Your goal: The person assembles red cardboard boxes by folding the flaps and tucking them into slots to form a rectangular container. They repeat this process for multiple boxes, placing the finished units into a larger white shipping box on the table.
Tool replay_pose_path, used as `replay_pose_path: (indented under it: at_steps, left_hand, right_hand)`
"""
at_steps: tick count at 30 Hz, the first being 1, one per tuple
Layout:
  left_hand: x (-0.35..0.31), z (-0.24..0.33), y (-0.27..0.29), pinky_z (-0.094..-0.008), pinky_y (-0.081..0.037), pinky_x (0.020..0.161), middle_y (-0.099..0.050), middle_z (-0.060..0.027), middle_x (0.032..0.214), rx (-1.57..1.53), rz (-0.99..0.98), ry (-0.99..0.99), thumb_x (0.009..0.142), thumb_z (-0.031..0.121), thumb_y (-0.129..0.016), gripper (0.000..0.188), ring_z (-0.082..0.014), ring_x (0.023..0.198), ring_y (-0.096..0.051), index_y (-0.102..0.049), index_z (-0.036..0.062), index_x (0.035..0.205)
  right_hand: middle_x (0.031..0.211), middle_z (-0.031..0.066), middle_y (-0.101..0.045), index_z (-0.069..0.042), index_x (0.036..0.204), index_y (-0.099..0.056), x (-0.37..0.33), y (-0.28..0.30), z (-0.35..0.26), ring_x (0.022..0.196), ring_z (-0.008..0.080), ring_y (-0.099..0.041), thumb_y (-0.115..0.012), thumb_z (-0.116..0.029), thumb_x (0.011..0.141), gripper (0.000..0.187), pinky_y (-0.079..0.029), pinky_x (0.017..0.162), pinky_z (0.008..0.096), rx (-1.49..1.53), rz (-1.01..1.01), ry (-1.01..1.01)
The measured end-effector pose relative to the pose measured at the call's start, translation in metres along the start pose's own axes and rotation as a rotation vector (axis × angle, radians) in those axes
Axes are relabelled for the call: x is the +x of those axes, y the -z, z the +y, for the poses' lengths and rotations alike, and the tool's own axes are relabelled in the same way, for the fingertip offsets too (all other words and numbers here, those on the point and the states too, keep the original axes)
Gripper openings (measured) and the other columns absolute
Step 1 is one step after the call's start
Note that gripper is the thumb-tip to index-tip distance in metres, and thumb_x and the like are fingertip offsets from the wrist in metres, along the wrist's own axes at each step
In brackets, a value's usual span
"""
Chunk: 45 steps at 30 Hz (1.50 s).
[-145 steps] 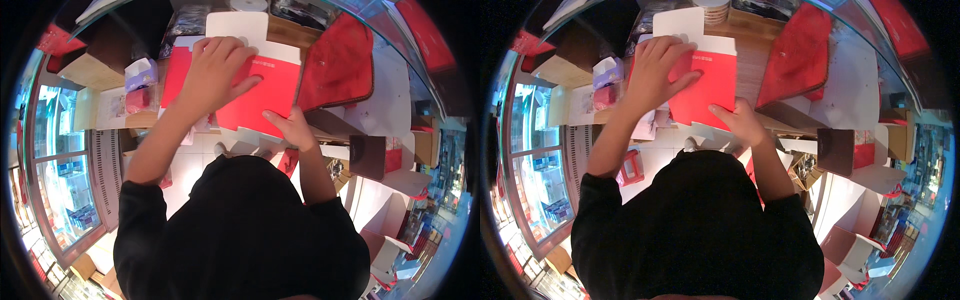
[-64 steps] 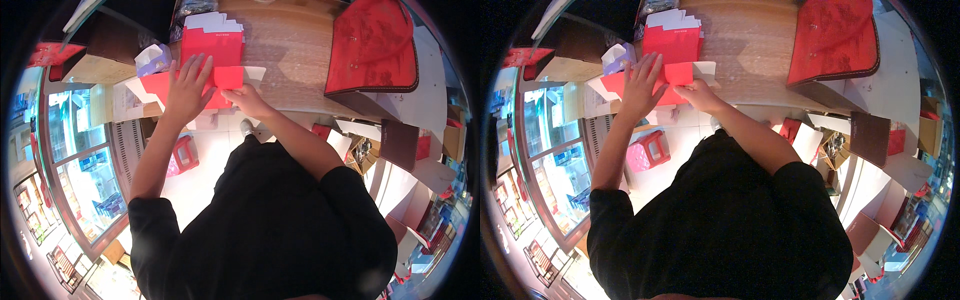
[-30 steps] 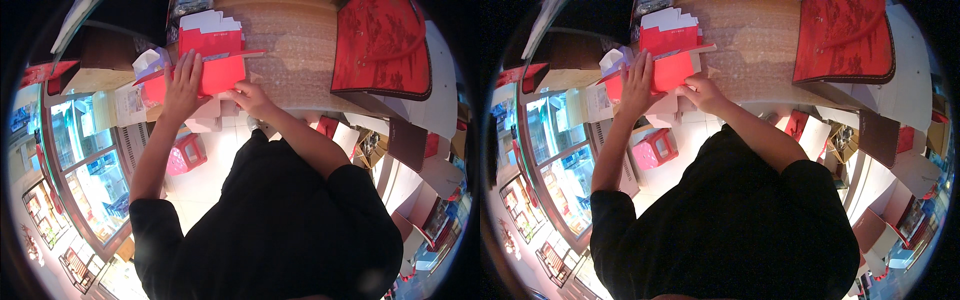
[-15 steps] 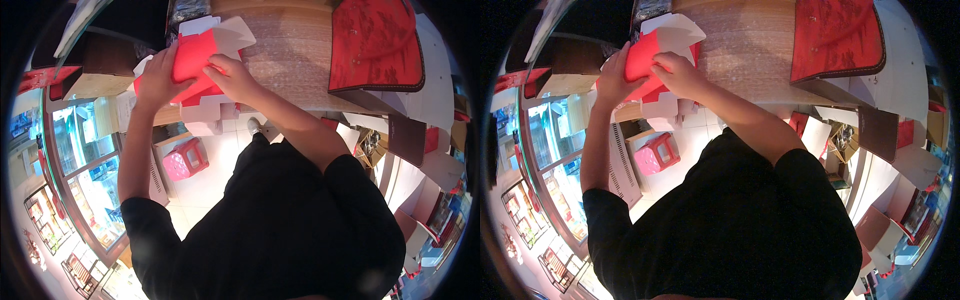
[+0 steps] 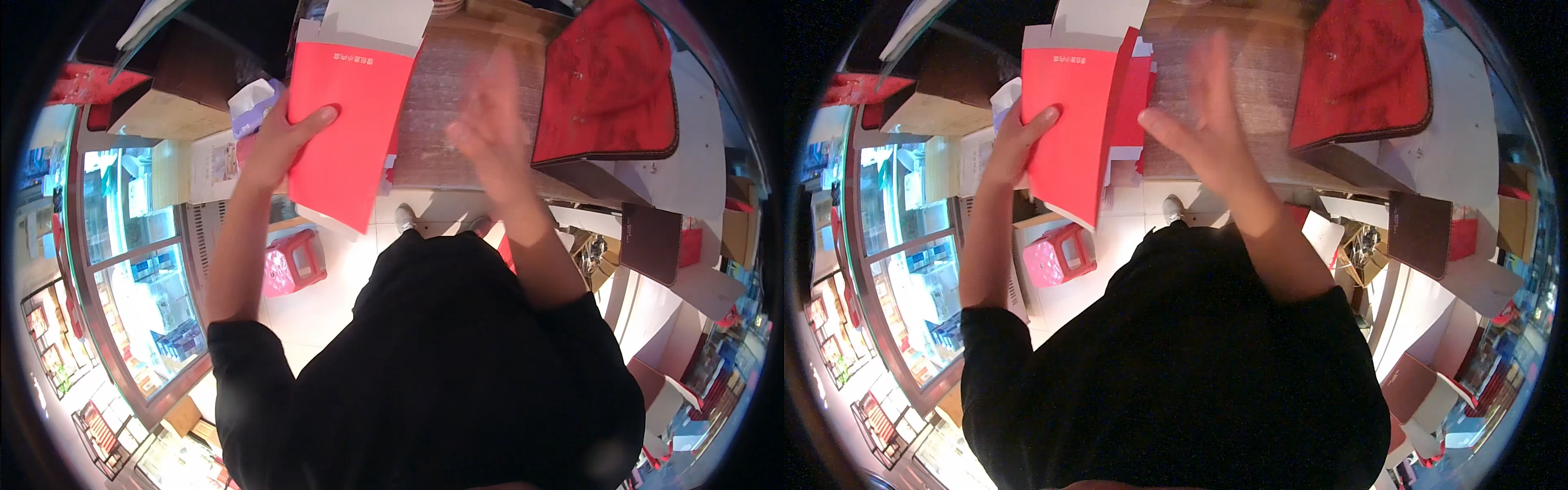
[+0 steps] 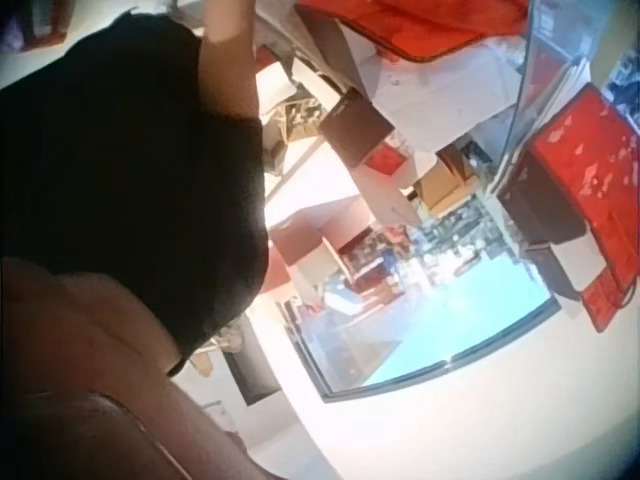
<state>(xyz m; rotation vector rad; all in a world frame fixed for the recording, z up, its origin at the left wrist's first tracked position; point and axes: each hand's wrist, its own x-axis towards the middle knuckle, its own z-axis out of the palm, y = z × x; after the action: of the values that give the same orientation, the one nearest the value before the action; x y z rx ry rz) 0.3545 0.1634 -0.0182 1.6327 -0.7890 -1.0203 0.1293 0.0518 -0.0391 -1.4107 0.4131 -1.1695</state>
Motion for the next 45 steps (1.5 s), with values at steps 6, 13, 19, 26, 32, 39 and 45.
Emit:
replay_pose_path:
  at_steps: [6, 13, 19, 26, 32, 39, 45]
  left_hand:
    - [0.009, -0.013, -0.064, -0.0316, -0.050, 0.087, -0.060, -0.0172, 0.114, -0.198, -0.058, -0.032, 0.081, 0.033, -0.075, 0.067, -0.0220, 0.102, -0.061, -0.046, -0.0054, 0.127]
    - [0.001, -0.005, -0.094, -0.0328, -0.052, 0.085, -0.060, -0.0185, 0.114, -0.326, -0.090, 0.000, 0.082, 0.032, -0.075, 0.064, -0.0230, 0.102, -0.062, -0.047, -0.0060, 0.125]
    - [0.000, -0.003, -0.109, -0.0329, -0.052, 0.083, -0.062, -0.0180, 0.110, -0.279, -0.084, -0.074, 0.080, 0.031, -0.076, 0.062, -0.0231, 0.098, -0.064, -0.050, -0.0061, 0.121]
    - [-0.010, -0.003, -0.125, -0.0327, -0.052, 0.083, -0.062, -0.0176, 0.108, -0.192, -0.048, -0.203, 0.079, 0.032, -0.077, 0.061, -0.0223, 0.097, -0.063, -0.050, -0.0054, 0.119]
    - [-0.021, 0.009, -0.130, -0.0329, -0.052, 0.084, -0.060, -0.0175, 0.111, -0.186, -0.115, -0.224, 0.079, 0.027, -0.077, 0.061, -0.0227, 0.100, -0.062, -0.047, -0.0051, 0.122]
    - [-0.024, 0.022, -0.130, -0.0368, -0.052, 0.089, -0.046, -0.0213, 0.130, -0.121, -0.065, -0.510, 0.078, 0.019, -0.077, 0.086, -0.0255, 0.111, -0.057, -0.023, 0.0010, 0.143]
    - [-0.016, 0.041, -0.117, -0.0383, -0.053, 0.090, -0.046, -0.0219, 0.130, -0.025, -0.049, -0.647, 0.076, 0.019, -0.078, 0.093, -0.0281, 0.114, -0.056, -0.019, 0.0053, 0.147]
  right_hand:
    - [0.134, 0.0174, -0.046, 0.003, 0.144, -0.026, -0.013, 0.009, 0.015, 0.122, 0.0241, -0.047, -0.072, -0.035, 0.083, 0.086, -0.042, 0.100, 0.0363, 0.293, -0.183, -0.598]
    - [0.123, 0.0131, -0.054, 0.003, 0.134, -0.041, -0.013, 0.047, 0.008, 0.113, 0.0185, -0.052, -0.069, -0.022, 0.086, 0.061, -0.043, 0.097, 0.0342, 0.295, -0.083, -0.569]
    - [0.125, 0.0124, -0.053, 0.002, 0.135, -0.039, -0.019, 0.056, 0.002, 0.114, 0.0181, -0.051, -0.068, -0.018, 0.087, 0.060, -0.042, 0.098, 0.0336, 0.287, -0.023, -0.509]
    - [0.136, 0.0149, -0.043, -0.008, 0.149, -0.018, -0.015, 0.064, -0.015, 0.119, 0.0225, -0.050, -0.068, -0.016, 0.085, 0.082, -0.044, 0.097, 0.0369, -0.037, -0.054, -0.167]
    - [0.131, 0.0133, -0.045, -0.017, 0.151, -0.017, 0.013, 0.070, -0.040, 0.115, 0.0222, -0.053, -0.071, -0.014, 0.081, 0.088, -0.048, 0.092, 0.0374, -0.141, -0.123, -0.059]
    - [0.127, 0.0117, -0.048, -0.017, 0.148, -0.021, 0.008, 0.070, -0.042, 0.110, 0.0204, -0.055, -0.068, -0.009, 0.079, 0.084, -0.049, 0.090, 0.0357, -0.092, -0.130, -0.036]
    - [0.132, 0.0144, -0.046, -0.017, 0.149, -0.020, 0.008, 0.067, -0.052, 0.113, 0.0212, -0.054, -0.069, -0.011, 0.078, 0.086, -0.049, 0.090, 0.0359, -0.090, -0.172, -0.059]
